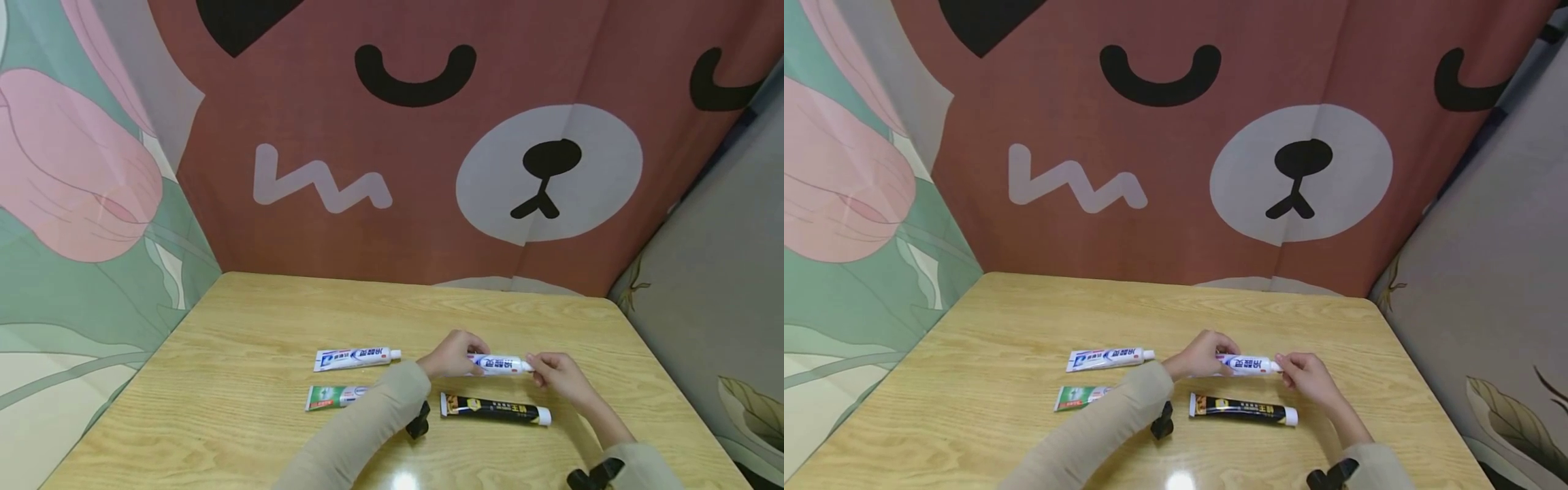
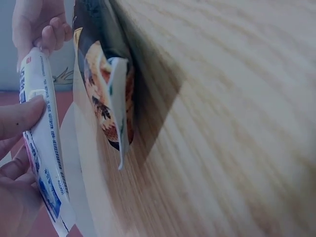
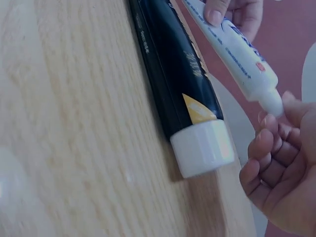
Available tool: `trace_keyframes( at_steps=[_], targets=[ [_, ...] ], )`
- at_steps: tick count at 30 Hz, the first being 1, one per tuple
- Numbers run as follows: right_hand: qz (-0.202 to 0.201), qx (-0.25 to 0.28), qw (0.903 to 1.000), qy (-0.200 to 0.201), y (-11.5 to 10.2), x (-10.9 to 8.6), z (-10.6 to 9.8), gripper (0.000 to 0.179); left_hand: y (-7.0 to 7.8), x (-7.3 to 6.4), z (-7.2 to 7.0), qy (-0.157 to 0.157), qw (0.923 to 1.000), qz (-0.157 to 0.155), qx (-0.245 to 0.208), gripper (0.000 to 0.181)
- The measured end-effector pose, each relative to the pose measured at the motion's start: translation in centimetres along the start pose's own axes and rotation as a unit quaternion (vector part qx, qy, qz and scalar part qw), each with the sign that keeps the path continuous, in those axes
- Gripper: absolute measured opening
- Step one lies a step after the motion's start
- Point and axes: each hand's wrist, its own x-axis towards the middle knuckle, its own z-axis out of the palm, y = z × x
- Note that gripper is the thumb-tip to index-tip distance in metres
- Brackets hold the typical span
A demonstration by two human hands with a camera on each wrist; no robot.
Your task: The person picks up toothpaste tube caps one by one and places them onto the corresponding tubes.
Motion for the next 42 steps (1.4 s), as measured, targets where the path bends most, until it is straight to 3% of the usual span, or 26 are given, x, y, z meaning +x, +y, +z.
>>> trace_keyframes(
  at_steps=[6,10,19,30,34,39,42],
  targets=[
    [0.062,-0.021,0.9979,-0.001,0.2,0.1,0.6,0.042,0.3,0.3,0.2,-0.01,0.9981,0.006,0.061,0.027],
    [0.073,-0.037,0.9967,0.004,0.2,0.3,0.7,0.044,0.5,0.4,0.2,-0.01,0.9961,0.006,0.087,0.029],
    [0.086,-0.026,0.9959,0.007,0.0,0.4,0.8,0.043,0.5,0.5,0.1,-0.008,0.9886,0.046,0.143,0.03],
    [0.116,-0.017,0.9924,0.037,0.4,0.4,1.0,0.045,-0.8,0.6,0.5,-0.001,0.9966,0.036,0.074,0.028],
    [0.118,-0.015,0.992,0.041,0.6,0.6,1.0,0.046,-0.7,0.7,0.5,0.0,0.9989,0.012,0.046,0.027],
    [0.127,-0.02,0.9908,0.042,0.8,0.6,0.9,0.044,-0.7,0.8,0.6,-0.008,0.9991,-0.011,0.04,0.025],
    [0.131,-0.03,0.99,0.044,0.9,0.7,1.0,0.044,-0.7,0.7,0.7,-0.011,0.9985,-0.003,0.054,0.024]
  ],
)
